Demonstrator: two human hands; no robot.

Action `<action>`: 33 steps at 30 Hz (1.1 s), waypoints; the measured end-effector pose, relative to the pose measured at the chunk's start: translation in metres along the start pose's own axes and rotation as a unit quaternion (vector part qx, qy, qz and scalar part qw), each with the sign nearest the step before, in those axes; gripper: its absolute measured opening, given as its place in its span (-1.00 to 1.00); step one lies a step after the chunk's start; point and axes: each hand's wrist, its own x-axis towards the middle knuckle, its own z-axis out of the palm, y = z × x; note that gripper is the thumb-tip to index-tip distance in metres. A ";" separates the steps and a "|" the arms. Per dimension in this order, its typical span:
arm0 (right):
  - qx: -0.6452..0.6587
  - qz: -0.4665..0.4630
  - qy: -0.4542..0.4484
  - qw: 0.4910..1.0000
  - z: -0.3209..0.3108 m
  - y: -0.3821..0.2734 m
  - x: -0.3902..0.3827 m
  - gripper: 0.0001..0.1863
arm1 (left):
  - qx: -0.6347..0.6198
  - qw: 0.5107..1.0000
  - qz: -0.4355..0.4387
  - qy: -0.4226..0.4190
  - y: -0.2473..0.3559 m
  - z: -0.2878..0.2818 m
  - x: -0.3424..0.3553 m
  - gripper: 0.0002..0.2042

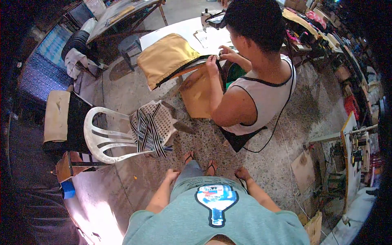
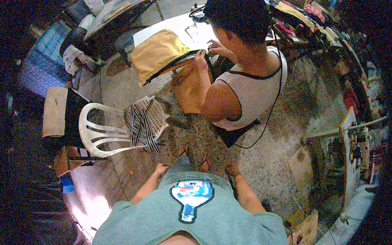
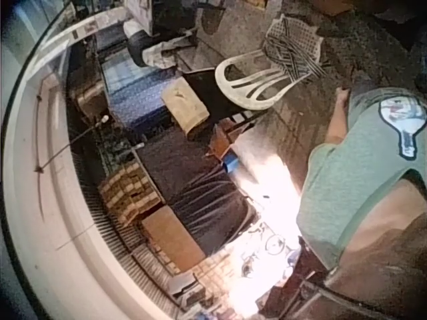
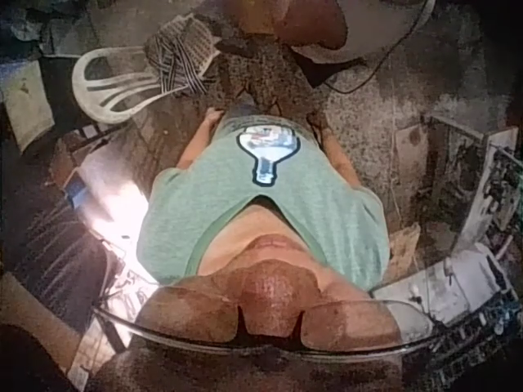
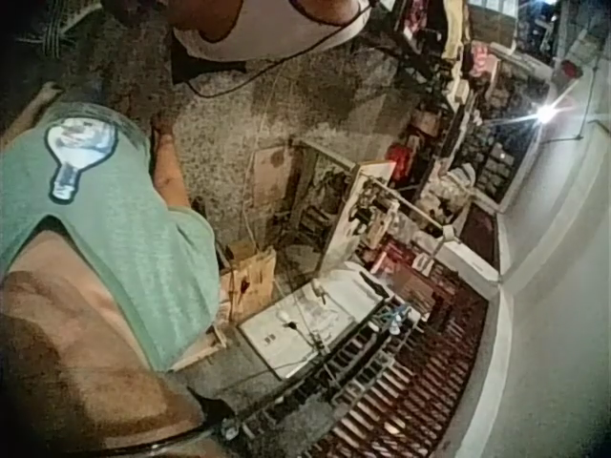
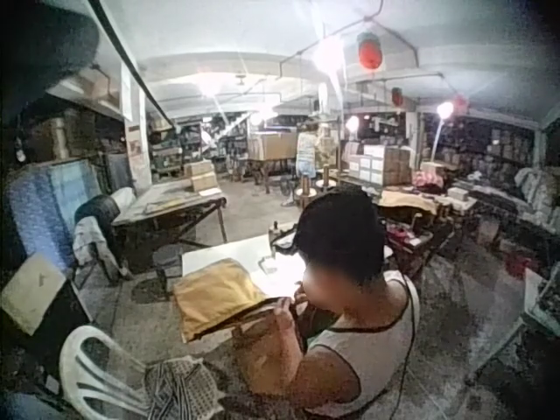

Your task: The person is preparing leather components for a bag, specifically trimming and checking a zipper assembly and then consulting with a colleague at a sewing station.

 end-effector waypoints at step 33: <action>0.035 0.046 -0.020 0.998 -0.007 -0.017 -0.003 -0.70 | 0.012 0.999 0.024 0.023 -0.009 0.003 0.009 -0.84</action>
